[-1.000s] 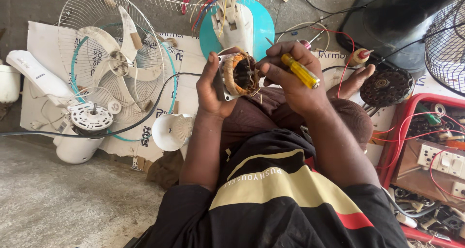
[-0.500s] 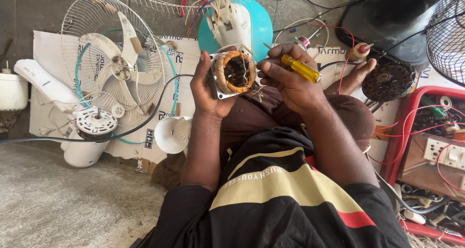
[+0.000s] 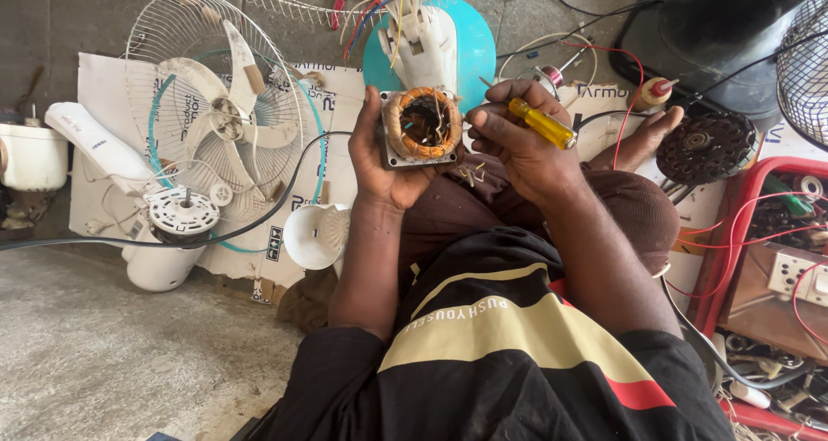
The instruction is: The person sits on the floor and uses a yellow-handled screwdriver to adjust and manipulate wires on a cylindrical copper-wound electrical component. They repeatedly probe the internal windings and connections while holding the component in their left hand.
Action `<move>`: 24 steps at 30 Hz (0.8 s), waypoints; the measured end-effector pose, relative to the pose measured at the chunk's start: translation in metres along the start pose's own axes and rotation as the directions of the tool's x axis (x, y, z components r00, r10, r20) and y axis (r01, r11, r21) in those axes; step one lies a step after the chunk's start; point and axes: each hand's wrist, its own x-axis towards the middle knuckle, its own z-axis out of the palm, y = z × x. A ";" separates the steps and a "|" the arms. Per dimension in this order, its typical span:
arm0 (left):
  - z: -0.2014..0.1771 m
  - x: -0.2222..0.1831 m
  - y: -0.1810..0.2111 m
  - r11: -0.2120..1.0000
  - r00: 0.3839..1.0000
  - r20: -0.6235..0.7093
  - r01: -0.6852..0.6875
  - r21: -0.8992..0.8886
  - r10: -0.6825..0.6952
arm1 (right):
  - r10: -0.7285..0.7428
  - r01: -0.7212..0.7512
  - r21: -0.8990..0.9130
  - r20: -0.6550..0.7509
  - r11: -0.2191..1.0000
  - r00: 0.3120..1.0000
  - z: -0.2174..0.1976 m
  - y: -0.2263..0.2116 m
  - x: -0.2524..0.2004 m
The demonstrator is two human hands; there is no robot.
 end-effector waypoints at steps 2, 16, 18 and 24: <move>0.000 0.000 0.000 1.000 0.999 -0.040 -0.007 0.014 0.008 | 0.005 -0.005 0.001 -0.015 1.000 1.000 -0.001 0.001 0.001; 0.000 0.004 -0.002 0.981 0.963 -0.238 -0.081 0.179 0.123 | -0.112 0.069 -0.284 -0.141 0.957 0.984 -0.042 0.020 -0.018; 0.000 0.005 -0.004 0.978 0.958 -0.251 -0.090 0.188 0.137 | -0.050 -0.019 -0.327 -0.200 0.945 0.978 -0.056 0.020 -0.029; 0.003 0.012 -0.014 0.987 0.964 -0.259 -0.015 0.162 0.058 | 0.124 -0.132 -0.011 -0.276 0.991 0.953 -0.105 0.012 -0.059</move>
